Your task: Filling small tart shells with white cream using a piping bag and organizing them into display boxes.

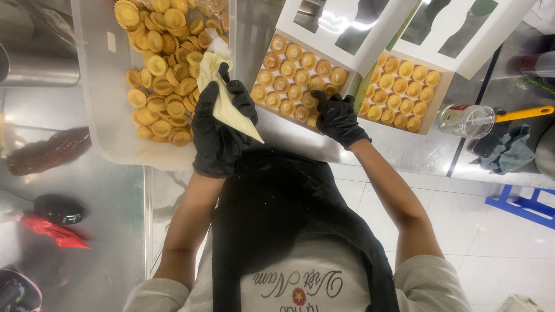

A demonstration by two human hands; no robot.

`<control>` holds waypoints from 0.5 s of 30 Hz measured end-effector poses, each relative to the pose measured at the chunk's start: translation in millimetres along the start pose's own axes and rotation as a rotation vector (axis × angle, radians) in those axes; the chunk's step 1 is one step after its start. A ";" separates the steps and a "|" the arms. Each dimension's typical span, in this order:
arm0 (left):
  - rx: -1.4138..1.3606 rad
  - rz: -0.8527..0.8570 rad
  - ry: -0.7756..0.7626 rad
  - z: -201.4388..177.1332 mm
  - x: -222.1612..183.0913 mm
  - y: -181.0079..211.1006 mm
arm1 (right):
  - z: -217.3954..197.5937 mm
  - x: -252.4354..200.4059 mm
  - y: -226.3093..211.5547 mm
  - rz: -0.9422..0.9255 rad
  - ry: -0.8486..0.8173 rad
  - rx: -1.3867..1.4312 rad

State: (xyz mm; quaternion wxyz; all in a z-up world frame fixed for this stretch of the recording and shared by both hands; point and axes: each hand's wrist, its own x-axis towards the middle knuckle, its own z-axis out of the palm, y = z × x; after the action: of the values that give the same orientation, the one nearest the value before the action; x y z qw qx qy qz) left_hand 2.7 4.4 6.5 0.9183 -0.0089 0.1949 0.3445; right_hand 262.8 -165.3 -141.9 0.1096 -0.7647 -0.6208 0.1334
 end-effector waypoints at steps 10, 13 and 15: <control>-0.010 -0.006 0.042 6.3 0.2 -0.4 | 15.2 -6.8 16.5 -0.021 0.061 0.012; 0.011 0.013 0.007 -1.2 1.4 -0.7 | 15.5 -6.6 31.2 0.043 -0.061 0.035; -0.003 0.003 -0.015 0.5 1.0 1.1 | -15.7 7.3 19.0 0.075 -0.052 0.039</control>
State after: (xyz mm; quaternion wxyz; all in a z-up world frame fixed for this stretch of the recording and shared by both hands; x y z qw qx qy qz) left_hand 2.9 6.0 6.7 0.9191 -0.0076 0.1873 0.3465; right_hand 287.0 -162.1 -134.0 0.1033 -0.7814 -0.5918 0.1690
